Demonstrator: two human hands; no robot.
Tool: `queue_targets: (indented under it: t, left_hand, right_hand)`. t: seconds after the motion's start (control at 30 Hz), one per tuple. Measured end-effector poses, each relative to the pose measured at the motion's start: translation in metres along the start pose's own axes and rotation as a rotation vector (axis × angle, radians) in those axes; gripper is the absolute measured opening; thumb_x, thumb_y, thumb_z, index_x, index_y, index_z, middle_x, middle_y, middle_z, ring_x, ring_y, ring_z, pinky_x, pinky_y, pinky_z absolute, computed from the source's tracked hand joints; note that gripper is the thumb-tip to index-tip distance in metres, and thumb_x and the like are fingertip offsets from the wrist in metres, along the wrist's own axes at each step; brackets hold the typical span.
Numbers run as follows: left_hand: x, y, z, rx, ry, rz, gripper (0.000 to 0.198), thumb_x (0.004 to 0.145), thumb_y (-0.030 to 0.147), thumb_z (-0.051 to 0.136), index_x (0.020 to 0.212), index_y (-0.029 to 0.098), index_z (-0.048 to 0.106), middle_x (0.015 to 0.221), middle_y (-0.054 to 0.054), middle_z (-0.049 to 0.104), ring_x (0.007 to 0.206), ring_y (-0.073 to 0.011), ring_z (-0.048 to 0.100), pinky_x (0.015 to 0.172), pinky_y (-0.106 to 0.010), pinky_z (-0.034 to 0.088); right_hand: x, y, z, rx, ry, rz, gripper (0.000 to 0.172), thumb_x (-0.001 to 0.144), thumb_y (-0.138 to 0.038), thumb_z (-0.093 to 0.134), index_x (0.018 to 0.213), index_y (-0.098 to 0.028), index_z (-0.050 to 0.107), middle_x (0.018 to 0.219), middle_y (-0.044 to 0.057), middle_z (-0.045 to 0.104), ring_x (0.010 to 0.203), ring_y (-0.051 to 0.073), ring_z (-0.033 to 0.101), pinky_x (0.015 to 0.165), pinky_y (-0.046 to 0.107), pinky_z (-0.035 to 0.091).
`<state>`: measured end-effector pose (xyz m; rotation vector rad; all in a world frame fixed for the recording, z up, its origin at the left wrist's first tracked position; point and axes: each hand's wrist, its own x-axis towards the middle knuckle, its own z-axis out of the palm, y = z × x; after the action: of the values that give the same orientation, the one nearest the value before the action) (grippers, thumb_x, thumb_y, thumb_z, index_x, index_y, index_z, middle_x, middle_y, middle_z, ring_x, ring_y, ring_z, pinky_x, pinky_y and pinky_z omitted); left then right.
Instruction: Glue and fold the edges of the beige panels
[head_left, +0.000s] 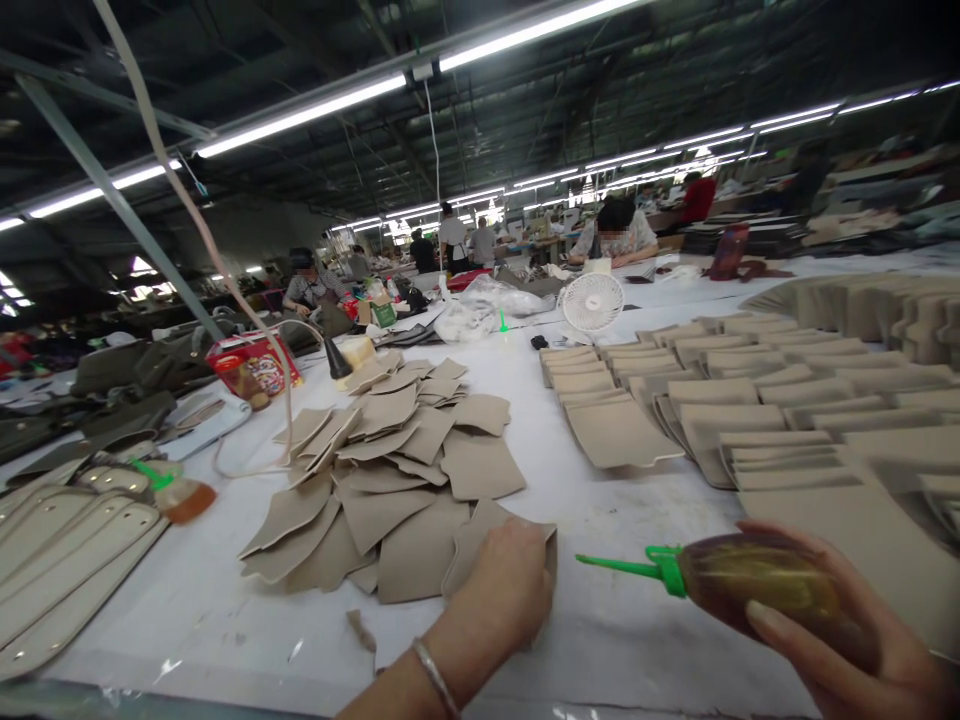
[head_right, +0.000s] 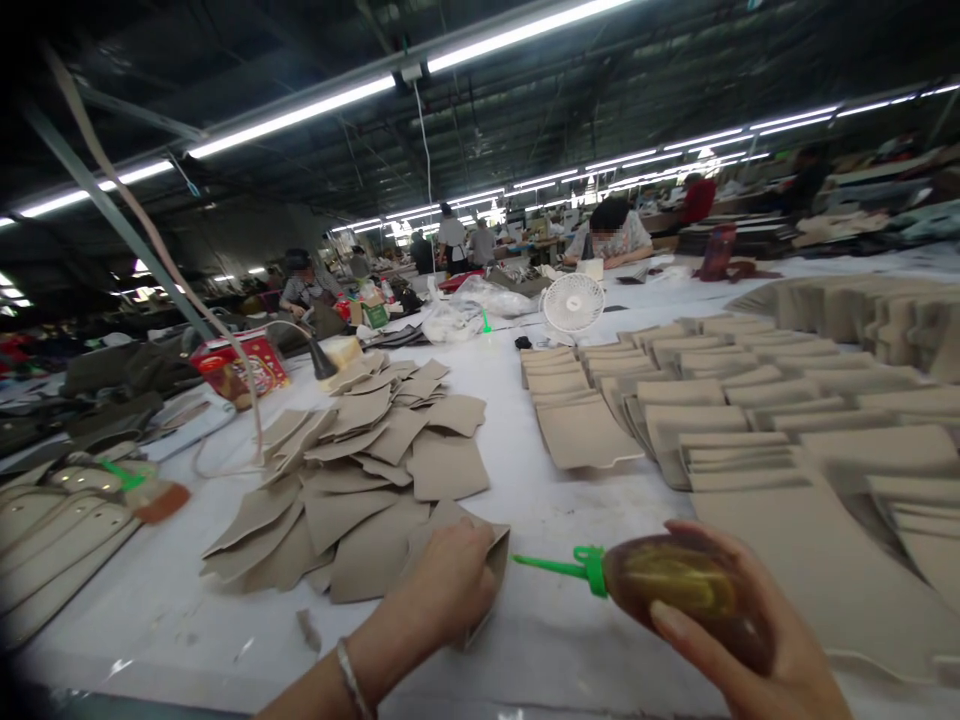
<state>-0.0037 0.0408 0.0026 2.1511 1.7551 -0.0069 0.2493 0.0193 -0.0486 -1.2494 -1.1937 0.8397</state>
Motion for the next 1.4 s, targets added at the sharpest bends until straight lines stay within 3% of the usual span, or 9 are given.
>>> queue_targets:
  t: [0.13,0.23,0.37,0.6,0.7,0.9,1.03,1.23,1.4]
  left_hand:
    - [-0.005,-0.017,-0.006,-0.088,0.015,0.101,0.045,0.08,0.009,0.044,0.114,0.023,0.068,0.101,-0.008,0.067,0.096,-0.0234,0.062,0.087,-0.031,0.05]
    - [-0.007,-0.019,-0.006,-0.113,0.018,0.08,0.05,0.081,0.011,0.042,0.122,0.027,0.067,0.101,-0.008,0.065,0.096,-0.0223,0.061,0.085,-0.03,0.05]
    - [-0.006,-0.019,-0.004,-0.131,0.028,0.1,0.05,0.079,0.012,0.042,0.119,0.028,0.069,0.097,-0.007,0.063,0.092,-0.022,0.06,0.084,-0.029,0.049]
    - [-0.004,-0.02,-0.003,-0.148,-0.005,0.068,0.04,0.081,0.016,0.044,0.109,0.026,0.07,0.098,-0.007,0.06,0.09,-0.0232,0.06,0.085,-0.031,0.049]
    - [-0.005,-0.019,-0.003,-0.148,-0.003,0.059,0.035,0.081,0.016,0.044,0.104,0.024,0.069,0.101,-0.007,0.06,0.089,-0.0224,0.06,0.084,-0.03,0.049]
    - [-0.005,-0.018,-0.001,-0.13,-0.003,0.051,0.029,0.083,0.018,0.045,0.099,0.023,0.068,0.1,-0.007,0.059,0.087,-0.0212,0.059,0.082,-0.029,0.048]
    - [-0.005,-0.018,0.0,-0.12,-0.001,0.067,0.028,0.083,0.019,0.045,0.1,0.023,0.067,0.1,-0.007,0.058,0.086,-0.0215,0.059,0.081,-0.029,0.047]
    - [-0.005,-0.019,0.001,-0.119,0.008,0.065,0.027,0.085,0.019,0.044,0.099,0.024,0.066,0.098,-0.006,0.058,0.086,-0.0206,0.059,0.081,-0.028,0.047]
    - [-0.006,-0.02,0.002,-0.114,0.002,0.073,0.023,0.086,0.021,0.044,0.097,0.024,0.064,0.097,-0.005,0.056,0.085,-0.0204,0.059,0.08,-0.028,0.047]
  right_hand:
    - [0.01,0.001,-0.002,-0.304,-0.112,-0.26,0.06,0.072,-0.062,0.077,0.122,-0.034,0.056,0.106,0.004,0.067,0.085,0.03,0.069,0.073,0.03,0.061]
    - [0.013,0.003,0.003,-0.444,-0.187,-0.359,0.061,0.076,-0.062,0.074,0.126,-0.036,0.051,0.119,0.004,0.062,0.097,0.033,0.066,0.083,0.038,0.059]
    - [0.015,-0.004,0.019,-0.449,-0.263,-0.351,0.058,0.082,-0.062,0.072,0.127,-0.035,0.049,0.123,0.004,0.058,0.104,0.032,0.062,0.094,0.043,0.051]
    - [0.02,-0.02,0.031,-0.502,-0.271,-0.614,0.042,0.087,-0.051,0.069,0.121,-0.034,0.053,0.109,0.003,0.064,0.09,0.028,0.065,0.08,0.036,0.055]
    - [0.02,-0.016,0.029,-0.506,-0.284,-0.571,0.042,0.086,-0.051,0.07,0.12,-0.033,0.054,0.108,0.003,0.065,0.087,0.028,0.066,0.075,0.035,0.055]
    - [0.021,0.0,0.021,-0.495,-0.262,-0.455,0.051,0.083,-0.057,0.072,0.122,-0.031,0.053,0.118,0.007,0.061,0.098,0.033,0.063,0.087,0.044,0.052]
    - [0.023,0.001,0.019,-0.493,-0.291,-0.464,0.047,0.086,-0.055,0.07,0.123,-0.031,0.053,0.114,0.005,0.063,0.093,0.03,0.065,0.079,0.037,0.056]
    - [0.021,0.003,0.022,-0.431,-0.201,-0.429,0.049,0.081,-0.059,0.071,0.119,-0.033,0.054,0.112,0.004,0.063,0.094,0.031,0.064,0.083,0.042,0.053]
    - [0.013,0.005,0.022,-0.353,-0.277,-0.225,0.048,0.084,-0.052,0.071,0.123,-0.032,0.053,0.12,0.002,0.059,0.105,0.028,0.06,0.091,0.033,0.049]
